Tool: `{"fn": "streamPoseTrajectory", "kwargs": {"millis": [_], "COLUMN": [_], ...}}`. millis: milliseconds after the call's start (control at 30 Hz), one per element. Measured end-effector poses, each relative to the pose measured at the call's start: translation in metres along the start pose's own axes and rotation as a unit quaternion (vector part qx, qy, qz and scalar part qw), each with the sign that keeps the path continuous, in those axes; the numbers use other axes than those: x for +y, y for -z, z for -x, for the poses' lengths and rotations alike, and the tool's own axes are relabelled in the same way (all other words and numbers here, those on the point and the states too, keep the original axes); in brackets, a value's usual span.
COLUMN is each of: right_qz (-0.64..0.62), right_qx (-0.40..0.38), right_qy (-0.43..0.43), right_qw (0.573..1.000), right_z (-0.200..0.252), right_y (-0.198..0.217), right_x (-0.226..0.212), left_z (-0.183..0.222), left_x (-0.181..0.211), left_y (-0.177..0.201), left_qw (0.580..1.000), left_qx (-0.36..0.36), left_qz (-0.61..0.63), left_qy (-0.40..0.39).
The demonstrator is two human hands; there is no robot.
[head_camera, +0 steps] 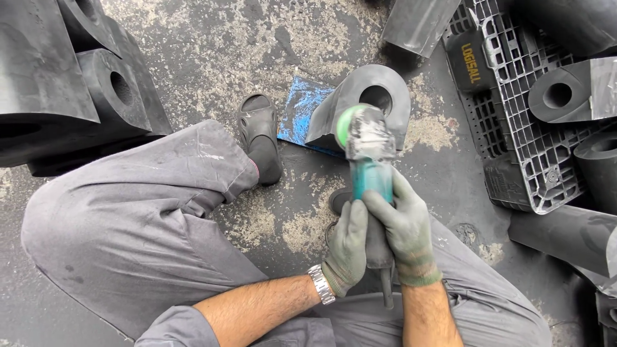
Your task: Use a power sander to smooth the edges of large black rubber or foam industrial products.
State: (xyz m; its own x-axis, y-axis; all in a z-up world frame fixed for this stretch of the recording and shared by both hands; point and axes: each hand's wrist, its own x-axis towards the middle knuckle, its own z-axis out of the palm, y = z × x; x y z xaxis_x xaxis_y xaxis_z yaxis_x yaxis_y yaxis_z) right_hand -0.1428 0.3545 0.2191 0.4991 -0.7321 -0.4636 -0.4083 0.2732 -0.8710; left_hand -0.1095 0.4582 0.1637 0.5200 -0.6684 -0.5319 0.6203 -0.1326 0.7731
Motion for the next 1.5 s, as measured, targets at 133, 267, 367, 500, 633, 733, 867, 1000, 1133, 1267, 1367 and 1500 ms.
{"fn": "streamPoseTrajectory", "kwargs": {"millis": [133,267,367,500,633,733,867,1000,1133,1267,1367,1500], "right_qz": [-0.002,0.117,0.147,0.164,0.122,0.046,0.073,0.155,0.035,0.011,0.017,0.007], "right_qx": [0.002,0.034,0.015,-0.029,0.016,0.068,0.026,-0.020,0.035,0.071,0.027,0.010], "right_qy": [0.004,0.131,0.132,0.163,0.084,0.002,0.040,0.098,0.021,-0.001,0.021,0.031], "right_qw": [1.000,0.984,0.980,0.972,0.989,0.997,0.996,0.983,0.999,0.997,0.999,0.999], "right_z": [0.005,0.012,0.007,-0.005,0.003,0.002,-0.006,-0.014,-0.003,0.000,-0.011,-0.019], "right_y": [0.006,0.030,0.012,0.001,-0.004,0.002,-0.003,-0.014,-0.012,-0.005,-0.018,-0.019], "right_x": [0.004,0.033,0.015,0.002,-0.005,0.001,-0.001,-0.011,-0.012,-0.005,-0.014,-0.010], "left_z": [-0.004,-0.008,-0.005,-0.003,-0.009,-0.013,-0.013,-0.019,-0.018,-0.011,-0.017,-0.030], "left_x": [0.002,0.004,-0.008,-0.005,0.001,0.007,0.004,0.016,0.016,0.014,0.013,0.029], "left_y": [-0.002,-0.009,-0.005,0.002,0.001,-0.001,0.005,0.012,0.005,0.004,0.011,0.016], "left_qw": [0.999,0.988,0.997,1.000,0.999,0.994,0.998,1.000,0.998,0.994,0.999,0.999], "left_qx": [-0.018,-0.076,-0.040,0.021,-0.013,-0.069,-0.038,-0.020,-0.046,-0.067,-0.044,-0.026], "left_qz": [-0.041,-0.097,-0.051,0.007,-0.026,-0.032,-0.006,0.011,-0.018,-0.034,0.021,-0.013], "left_qy": [0.018,0.088,0.051,0.012,0.034,0.079,0.054,0.014,0.024,0.074,-0.001,0.016]}}
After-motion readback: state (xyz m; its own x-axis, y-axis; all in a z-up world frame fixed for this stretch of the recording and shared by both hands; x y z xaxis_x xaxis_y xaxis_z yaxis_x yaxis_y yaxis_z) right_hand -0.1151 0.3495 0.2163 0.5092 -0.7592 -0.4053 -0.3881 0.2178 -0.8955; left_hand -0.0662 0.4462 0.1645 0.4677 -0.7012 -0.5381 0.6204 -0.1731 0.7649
